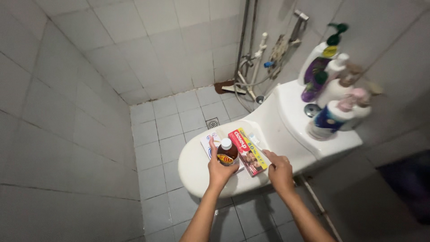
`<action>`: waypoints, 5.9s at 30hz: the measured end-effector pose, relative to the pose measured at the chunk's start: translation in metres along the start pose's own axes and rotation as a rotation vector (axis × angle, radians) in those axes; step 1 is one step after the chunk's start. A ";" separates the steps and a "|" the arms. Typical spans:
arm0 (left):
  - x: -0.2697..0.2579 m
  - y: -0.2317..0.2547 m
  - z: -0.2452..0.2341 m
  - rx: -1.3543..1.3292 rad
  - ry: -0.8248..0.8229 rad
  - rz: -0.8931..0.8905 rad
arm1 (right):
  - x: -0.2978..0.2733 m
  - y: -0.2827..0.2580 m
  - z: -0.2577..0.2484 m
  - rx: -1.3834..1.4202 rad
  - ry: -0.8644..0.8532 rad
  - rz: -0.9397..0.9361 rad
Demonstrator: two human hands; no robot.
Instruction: The person reorganizes bathroom items by moving toothpaste, tissues, a small container, a bottle, and a toothbrush from a wall shelf to the sink and toilet lid. They then wash their hands and wipe the shelf with a cloth.
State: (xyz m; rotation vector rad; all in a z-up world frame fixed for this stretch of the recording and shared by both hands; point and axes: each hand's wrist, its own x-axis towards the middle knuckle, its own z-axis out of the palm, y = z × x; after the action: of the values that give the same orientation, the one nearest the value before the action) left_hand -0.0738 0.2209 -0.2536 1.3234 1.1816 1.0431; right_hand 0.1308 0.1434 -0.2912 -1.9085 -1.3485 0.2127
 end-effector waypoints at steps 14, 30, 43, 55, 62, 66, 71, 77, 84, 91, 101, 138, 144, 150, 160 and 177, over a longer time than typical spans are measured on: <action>0.069 -0.140 0.025 0.015 0.123 0.066 | 0.025 0.102 0.168 -0.380 -0.074 -0.128; 0.069 -0.180 0.028 -0.040 0.072 -0.091 | 0.005 0.117 0.192 -0.405 -0.129 -0.099; 0.053 -0.094 0.010 0.060 0.052 -0.083 | 0.008 0.060 0.138 -0.335 -0.152 -0.011; 0.055 0.004 0.036 0.315 0.116 0.396 | 0.050 -0.017 0.030 -0.232 0.055 -0.063; 0.061 0.131 0.051 0.227 0.053 0.590 | 0.083 -0.123 -0.066 -0.116 0.261 -0.198; 0.053 0.222 0.052 0.128 0.029 0.762 | 0.101 -0.178 -0.128 -0.107 0.390 -0.277; 0.032 0.318 0.053 0.049 -0.008 0.881 | 0.107 -0.228 -0.209 -0.136 0.514 -0.370; -0.008 0.413 0.060 -0.030 -0.084 1.064 | 0.085 -0.284 -0.310 -0.227 0.640 -0.444; -0.063 0.493 0.078 -0.180 -0.264 1.226 | 0.039 -0.333 -0.410 -0.390 0.810 -0.501; -0.115 0.550 0.110 -0.331 -0.377 1.352 | -0.006 -0.353 -0.481 -0.547 0.929 -0.466; -0.187 0.601 0.146 -0.481 -0.511 1.441 | -0.065 -0.366 -0.560 -0.754 1.038 -0.442; -0.430 0.808 0.271 -0.784 -0.617 1.639 | -0.229 -0.428 -0.886 -1.332 1.304 -0.472; -0.438 0.844 0.297 -0.800 -0.725 1.551 | -0.224 -0.431 -0.956 -1.171 1.368 -0.441; -0.446 0.881 0.324 -0.784 -0.659 1.664 | -0.217 -0.445 -1.049 -1.153 1.383 -0.487; -0.451 0.931 0.330 -0.759 -0.655 1.676 | -0.168 -0.466 -1.185 -1.340 1.485 -0.213; -0.448 0.938 0.345 -0.787 -0.679 1.708 | -0.136 -0.476 -1.257 -1.086 1.549 0.259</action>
State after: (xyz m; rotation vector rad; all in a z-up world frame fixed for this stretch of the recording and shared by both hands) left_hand 0.2929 -0.2561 0.6618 1.6135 -1.1234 1.6298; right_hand 0.3985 -0.5262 0.8508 -2.0143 -0.0158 -1.8038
